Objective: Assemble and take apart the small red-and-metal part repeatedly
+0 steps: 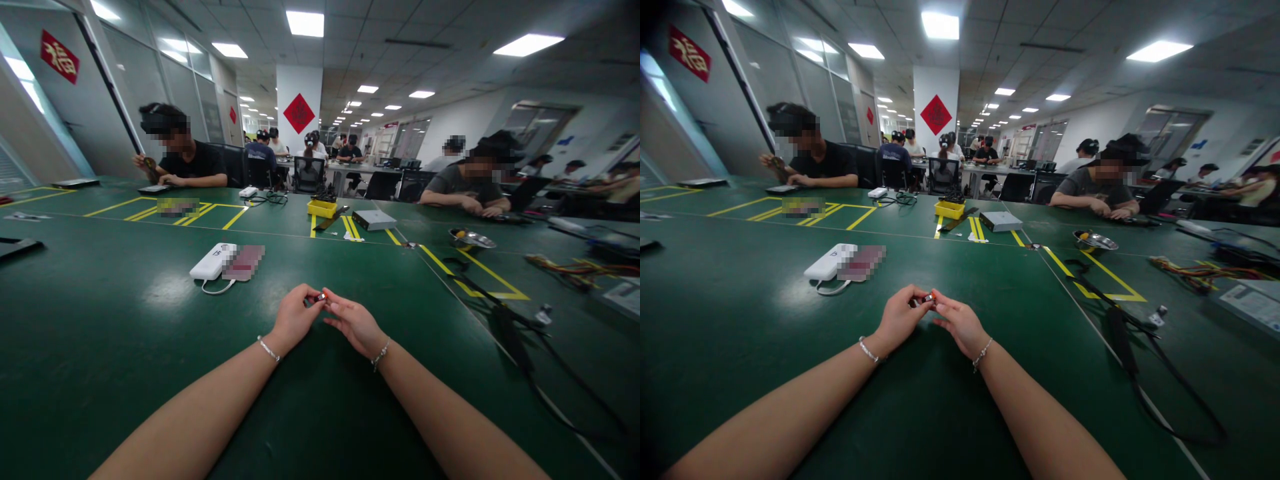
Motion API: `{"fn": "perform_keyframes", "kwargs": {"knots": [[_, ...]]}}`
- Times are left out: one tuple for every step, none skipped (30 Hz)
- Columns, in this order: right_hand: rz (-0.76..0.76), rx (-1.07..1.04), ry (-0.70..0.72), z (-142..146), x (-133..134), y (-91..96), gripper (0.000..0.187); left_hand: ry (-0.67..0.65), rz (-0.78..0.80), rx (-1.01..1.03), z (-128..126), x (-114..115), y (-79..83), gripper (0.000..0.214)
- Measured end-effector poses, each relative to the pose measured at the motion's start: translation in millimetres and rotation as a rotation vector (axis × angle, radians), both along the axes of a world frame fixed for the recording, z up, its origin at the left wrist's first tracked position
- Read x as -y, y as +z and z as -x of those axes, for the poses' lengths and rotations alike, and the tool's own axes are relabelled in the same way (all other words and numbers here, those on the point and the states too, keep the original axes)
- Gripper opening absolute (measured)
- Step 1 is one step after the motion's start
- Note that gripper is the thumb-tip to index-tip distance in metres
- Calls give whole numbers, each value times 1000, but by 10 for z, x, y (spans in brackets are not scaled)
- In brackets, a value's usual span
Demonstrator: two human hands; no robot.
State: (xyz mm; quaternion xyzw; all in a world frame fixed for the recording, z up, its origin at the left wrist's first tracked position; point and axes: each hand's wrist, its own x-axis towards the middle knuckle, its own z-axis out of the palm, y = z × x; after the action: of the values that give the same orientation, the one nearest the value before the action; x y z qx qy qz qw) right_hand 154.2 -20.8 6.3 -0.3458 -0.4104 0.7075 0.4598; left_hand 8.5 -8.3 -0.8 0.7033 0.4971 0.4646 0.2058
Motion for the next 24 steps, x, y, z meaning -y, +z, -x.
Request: {"fn": "perform_keyframes", "kwargs": {"knots": [[4,1,-5,1,-2,-5,37,5,6,-7,-5,-2,-3,9],[6,1,-14,4,-5,-10,36,10,12,-15,-10,-2,-4,9],[7,3,-25,6,-8,-16,35,12,14,-23,-16,-2,-4,8],[6,5,-35,8,-11,-21,34,11,12,-30,-21,-1,-1,8],[4,8,-42,9,-14,-25,34,7,6,-37,-25,1,3,8],[1,11,-45,9,-16,-27,33,4,-1,-41,-27,5,8,7],[-4,17,-43,8,-18,-27,33,6,-8,-44,-27,9,14,7],[-11,24,-39,6,-18,-26,34,9,-15,-46,-25,14,19,7],[-18,34,-35,4,-19,-25,34,13,-18,-45,-22,19,24,7],[-26,47,-30,0,-19,-24,35,16,-20,-43,-19,23,28,7],[-35,60,-27,-4,-20,-25,36,18,-20,-39,-15,27,32,7],[-42,73,-24,-9,-21,-27,36,16,-17,-36,-13,30,34,7],[-48,84,-24,-13,-24,-33,36,11,-12,-37,-12,32,35,7],[-51,94,-31,-18,-27,-41,36,6,-8,-40,-13,33,35,7],[-52,103,-45,-21,-32,-52,36,1,-4,-45,-16,33,34,7],[-56,112,-66,-23,-37,-65,35,-6,-2,-50,-21,33,33,7],[-63,121,-93,-23,-43,-78,35,-14,1,-53,-27,32,33,6],[-76,130,-122,-21,-49,-92,35,-24,5,-53,-35,32,32,6],[-94,138,-153,-14,-56,-104,34,-35,10,-51,-43,31,31,6],[-113,145,-182,-6,-64,-112,34,-46,16,-49,-52,31,30,6],[-130,153,-205,4,-74,-116,33,-58,22,-51,-60,31,29,6],[-144,164,-222,12,-86,-115,32,-71,28,-56,-68,32,28,7],[-151,180,-235,13,-101,-106,31,-86,33,-61,-74,34,27,10],[-151,206,-245,2,-121,-89,30,-106,40,-64,-78,35,25,14]]}}
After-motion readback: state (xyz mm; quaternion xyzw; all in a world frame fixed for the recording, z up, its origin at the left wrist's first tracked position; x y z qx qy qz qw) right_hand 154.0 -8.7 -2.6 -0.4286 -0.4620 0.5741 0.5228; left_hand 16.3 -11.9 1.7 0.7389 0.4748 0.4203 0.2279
